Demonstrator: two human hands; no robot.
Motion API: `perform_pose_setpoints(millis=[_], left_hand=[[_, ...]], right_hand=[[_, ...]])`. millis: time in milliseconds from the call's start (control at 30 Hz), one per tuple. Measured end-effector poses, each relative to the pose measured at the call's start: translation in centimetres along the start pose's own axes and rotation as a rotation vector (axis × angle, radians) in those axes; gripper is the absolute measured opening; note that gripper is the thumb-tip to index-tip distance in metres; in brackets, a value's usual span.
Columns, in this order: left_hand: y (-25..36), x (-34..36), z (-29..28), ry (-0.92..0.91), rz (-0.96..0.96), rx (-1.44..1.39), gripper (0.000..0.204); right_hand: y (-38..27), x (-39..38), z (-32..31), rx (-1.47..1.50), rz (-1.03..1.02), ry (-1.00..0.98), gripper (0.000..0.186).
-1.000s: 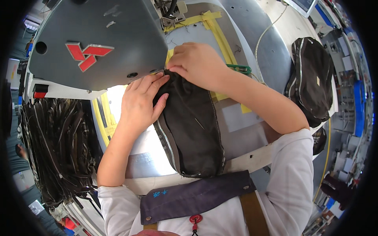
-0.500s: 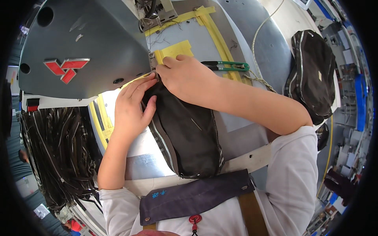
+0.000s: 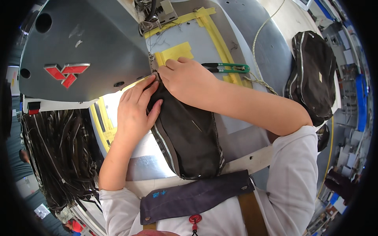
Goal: The person aligns the zipper of a dark plaid bag with the fabric edge and sews it using an industrial sewing machine. They repeat this process for multiple bags, moving finished items to a stack on the right and picking up new ones from a pile on the left.
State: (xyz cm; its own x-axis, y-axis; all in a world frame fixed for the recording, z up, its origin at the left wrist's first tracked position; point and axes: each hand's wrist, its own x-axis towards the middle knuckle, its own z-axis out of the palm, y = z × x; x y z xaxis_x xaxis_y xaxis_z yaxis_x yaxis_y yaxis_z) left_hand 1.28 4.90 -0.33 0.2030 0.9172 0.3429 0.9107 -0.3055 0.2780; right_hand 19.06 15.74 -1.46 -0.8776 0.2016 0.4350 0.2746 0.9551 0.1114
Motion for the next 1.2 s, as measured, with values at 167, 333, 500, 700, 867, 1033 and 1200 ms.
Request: perform_pose_setpoints(millis=[167, 333, 500, 700, 867, 1033, 1200], left_hand=[[-0.49, -0.06, 0.66, 0.020, 0.000, -0.008, 0.035], [-0.54, 0.09, 0.26, 0.018, 0.019, -0.001, 0.033], [-0.50, 0.27, -0.01, 0.005, 0.036, 0.023, 0.032], [-0.49, 0.34, -0.04, -0.005, 0.029, 0.009, 0.032], [-0.71, 0.57, -0.20, -0.025, 0.008, 0.019, 0.031], [-0.69, 0.44, -0.12, -0.030, -0.003, 0.013, 0.032], [-0.64, 0.36, -0.34, -0.025, 0.019, -0.003, 0.033]], right_hand=[[0.07, 0.15, -0.08, -0.008, -0.049, -0.021, 0.015], [0.16, -0.07, -0.01, -0.018, -0.049, 0.004, 0.014], [0.03, 0.04, -0.28, -0.037, -0.028, -0.045, 0.014], [-0.19, 0.16, -0.16, -0.033, -0.003, -0.016, 0.015], [0.16, 0.24, 0.15, 0.012, 0.019, 0.017, 0.015], [0.25, 0.36, -0.20, 0.003, 0.007, 0.015, 0.016], [0.06, 0.12, 0.10, 0.049, 0.020, 0.019, 0.017]])
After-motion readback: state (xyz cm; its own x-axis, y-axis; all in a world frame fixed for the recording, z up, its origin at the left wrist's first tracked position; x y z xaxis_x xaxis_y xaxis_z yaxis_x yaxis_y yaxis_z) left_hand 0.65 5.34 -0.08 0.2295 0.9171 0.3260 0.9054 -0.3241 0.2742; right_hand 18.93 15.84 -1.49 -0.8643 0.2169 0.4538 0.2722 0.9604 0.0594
